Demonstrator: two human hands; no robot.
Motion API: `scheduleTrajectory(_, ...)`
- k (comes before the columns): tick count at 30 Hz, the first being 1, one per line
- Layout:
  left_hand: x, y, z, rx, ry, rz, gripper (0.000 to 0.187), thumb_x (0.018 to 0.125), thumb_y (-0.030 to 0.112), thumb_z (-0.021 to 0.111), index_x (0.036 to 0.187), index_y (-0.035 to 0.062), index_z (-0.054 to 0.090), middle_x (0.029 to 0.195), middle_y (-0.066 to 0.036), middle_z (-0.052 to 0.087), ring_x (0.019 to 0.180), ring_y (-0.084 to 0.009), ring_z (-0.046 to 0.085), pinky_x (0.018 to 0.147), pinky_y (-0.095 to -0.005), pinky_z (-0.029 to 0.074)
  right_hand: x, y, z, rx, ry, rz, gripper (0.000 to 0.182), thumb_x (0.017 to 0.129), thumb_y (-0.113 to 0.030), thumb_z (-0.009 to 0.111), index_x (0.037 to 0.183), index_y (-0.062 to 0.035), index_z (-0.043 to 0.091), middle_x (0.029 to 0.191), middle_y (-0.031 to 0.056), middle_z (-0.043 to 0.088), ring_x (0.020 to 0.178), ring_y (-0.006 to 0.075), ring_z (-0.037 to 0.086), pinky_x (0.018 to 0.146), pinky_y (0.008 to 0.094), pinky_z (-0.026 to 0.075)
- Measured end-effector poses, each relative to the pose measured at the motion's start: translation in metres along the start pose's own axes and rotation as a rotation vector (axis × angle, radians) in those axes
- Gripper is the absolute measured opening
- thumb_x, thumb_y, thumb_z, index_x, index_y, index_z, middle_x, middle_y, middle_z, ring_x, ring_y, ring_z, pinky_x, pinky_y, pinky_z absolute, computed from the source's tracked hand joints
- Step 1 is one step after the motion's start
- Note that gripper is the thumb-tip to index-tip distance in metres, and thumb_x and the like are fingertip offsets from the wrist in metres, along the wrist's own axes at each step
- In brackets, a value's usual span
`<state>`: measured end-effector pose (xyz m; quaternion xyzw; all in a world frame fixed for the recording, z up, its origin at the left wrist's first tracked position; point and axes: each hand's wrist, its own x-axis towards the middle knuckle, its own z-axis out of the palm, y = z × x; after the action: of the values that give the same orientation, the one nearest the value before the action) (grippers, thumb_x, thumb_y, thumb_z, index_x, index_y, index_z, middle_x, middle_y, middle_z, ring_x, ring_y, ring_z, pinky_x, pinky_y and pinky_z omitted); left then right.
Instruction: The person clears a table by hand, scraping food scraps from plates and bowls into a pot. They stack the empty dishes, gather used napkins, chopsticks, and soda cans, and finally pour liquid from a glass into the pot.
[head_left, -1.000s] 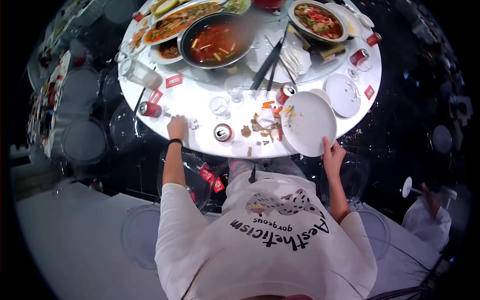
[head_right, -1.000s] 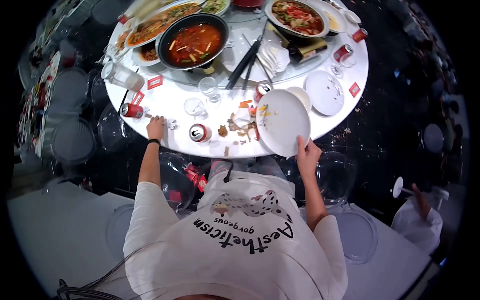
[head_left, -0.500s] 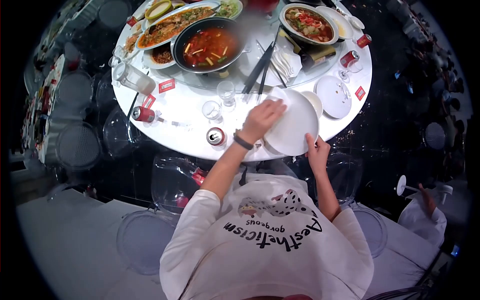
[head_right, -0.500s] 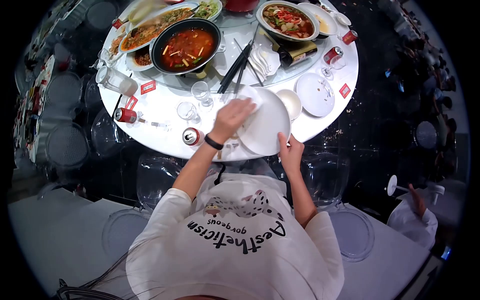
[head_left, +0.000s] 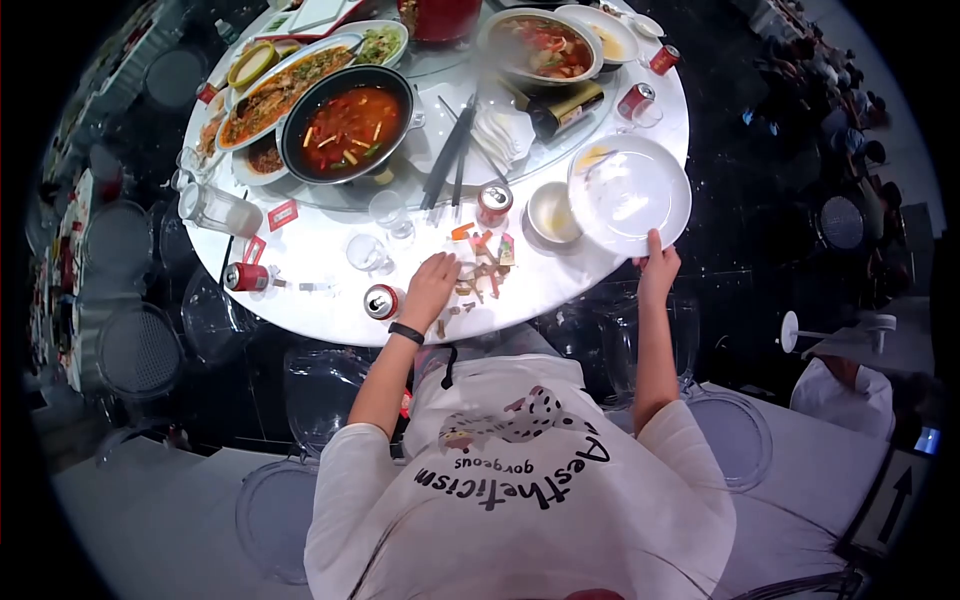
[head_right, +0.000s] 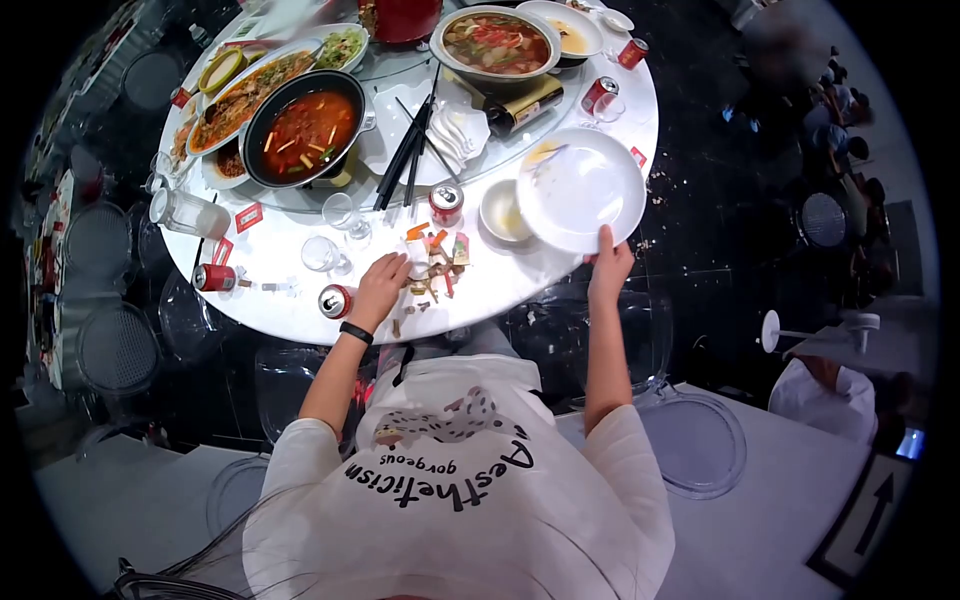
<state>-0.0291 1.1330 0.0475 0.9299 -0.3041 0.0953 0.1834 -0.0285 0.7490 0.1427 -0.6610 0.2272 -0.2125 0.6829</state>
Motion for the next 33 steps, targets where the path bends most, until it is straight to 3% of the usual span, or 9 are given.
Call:
scheduleTrajectory(5, -0.007, 0.025, -0.016, 0.048, -0.129, -0.127, 0.045, 0.071, 0.002, 0.055, 0.115, 0.0109, 0.058, 0.132, -0.013, 0.047, 0.125, -0.0292, 0.041, 0.107, -0.0479, 0.028, 0.094, 0.08, -0.024, 0.397, 0.128, 0.43, 0.02, 0.087, -0.01, 0.061, 0.104, -0.0011, 0.056, 0.084, 0.0079, 0.06, 0.061, 0.0145, 0.055, 0.049, 0.0237, 0.046)
scheduleTrajectory(13, -0.02, 0.05, -0.088, -0.025, 0.144, -0.2, 0.044, 0.068, -0.002, 0.06, 0.11, 0.0091, 0.058, 0.121, -0.012, 0.054, 0.113, -0.032, 0.052, 0.097, -0.0459, 0.042, 0.161, 0.175, -0.024, 0.387, 0.082, 0.58, 0.028, 0.083, -0.01, 0.067, 0.108, -0.0062, 0.055, 0.093, 0.0102, 0.06, 0.074, 0.0238, 0.062, 0.062, 0.0318, 0.059)
scheduleTrajectory(15, -0.034, 0.05, -0.113, -0.029, 0.228, -0.264, 0.04, 0.068, -0.002, 0.061, 0.106, 0.0086, 0.06, 0.115, -0.012, 0.057, 0.11, -0.0313, 0.053, 0.093, -0.0425, 0.044, 0.161, 0.172, -0.017, 0.22, 0.044, 0.533, 0.032, 0.087, -0.021, 0.064, 0.105, 0.0041, 0.055, 0.094, 0.0152, 0.063, 0.07, 0.0252, 0.065, 0.058, 0.0289, 0.058)
scheduleTrajectory(17, -0.052, 0.044, -0.138, 0.035, 0.327, -0.354, 0.037, 0.068, -0.002, 0.061, 0.103, 0.0078, 0.061, 0.111, -0.011, 0.059, 0.105, -0.0303, 0.055, 0.088, -0.0407, 0.046, 0.16, 0.161, -0.019, -0.059, -0.119, 0.656, 0.04, 0.085, -0.033, 0.066, 0.084, 0.0061, 0.059, 0.066, 0.0108, 0.063, 0.047, 0.017, 0.059, 0.041, 0.022, 0.05)
scheduleTrajectory(19, -0.077, 0.026, -0.154, 0.108, 0.412, -0.468, 0.034, 0.069, -0.002, 0.061, 0.101, 0.0068, 0.062, 0.106, -0.01, 0.061, 0.097, -0.0283, 0.058, 0.083, -0.0392, 0.047, 0.162, 0.165, -0.036, -0.315, -0.496, 0.657, 0.057, 0.086, -0.058, 0.052, 0.07, -0.0038, 0.06, 0.05, 0.0039, 0.055, 0.033, 0.0104, 0.043, 0.03, 0.0199, 0.027)
scheduleTrajectory(20, -0.088, 0.018, -0.165, 0.153, 0.484, -0.558, 0.026, 0.071, -0.001, 0.059, 0.096, 0.0044, 0.063, 0.101, -0.011, 0.063, 0.095, -0.0294, 0.059, 0.082, -0.0397, 0.047, 0.149, 0.155, -0.027, -0.399, -0.362, 0.688, 0.061, 0.085, -0.065, 0.046, 0.068, -0.0071, 0.058, 0.048, 0.0022, 0.052, 0.032, 0.0099, 0.039, 0.03, 0.0207, 0.025)
scheduleTrajectory(26, -0.189, -0.129, -0.184, 0.09, 0.969, -1.058, 0.015, 0.082, 0.0, 0.054, 0.092, 0.0027, 0.065, 0.086, -0.012, 0.063, 0.077, -0.0303, 0.06, 0.07, -0.035, 0.048, 0.113, 0.107, -0.021, -0.38, -0.118, 0.549, 0.055, 0.087, -0.057, 0.05, 0.071, -0.005, 0.058, 0.046, -0.0014, 0.043, 0.033, 0.0079, 0.035, 0.031, 0.0206, 0.024)
scheduleTrajectory(28, -0.216, -0.201, -0.195, 0.066, 0.956, -1.159, 0.014, 0.082, 0.004, 0.055, 0.092, 0.0024, 0.065, 0.086, -0.012, 0.064, 0.077, -0.0305, 0.061, 0.07, -0.0363, 0.049, 0.09, 0.08, -0.006, -0.446, -0.044, 0.337, 0.051, 0.09, -0.05, 0.051, 0.07, -0.0035, 0.057, 0.045, -0.0029, 0.041, 0.034, 0.0057, 0.033, 0.032, 0.0201, 0.02)
scheduleTrajectory(33, -0.248, -0.376, -0.193, 0.153, 0.533, -1.168, 0.017, 0.076, 0.005, 0.057, 0.091, 0.0025, 0.065, 0.09, -0.016, 0.064, 0.086, -0.0338, 0.06, 0.078, -0.0408, 0.048, 0.024, 0.003, 0.076, -0.431, -0.095, 0.101, 0.043, 0.093, -0.04, 0.052, 0.069, -0.0039, 0.056, 0.046, -0.0054, 0.037, 0.038, 0.0017, 0.031, 0.035, 0.0174, 0.017)
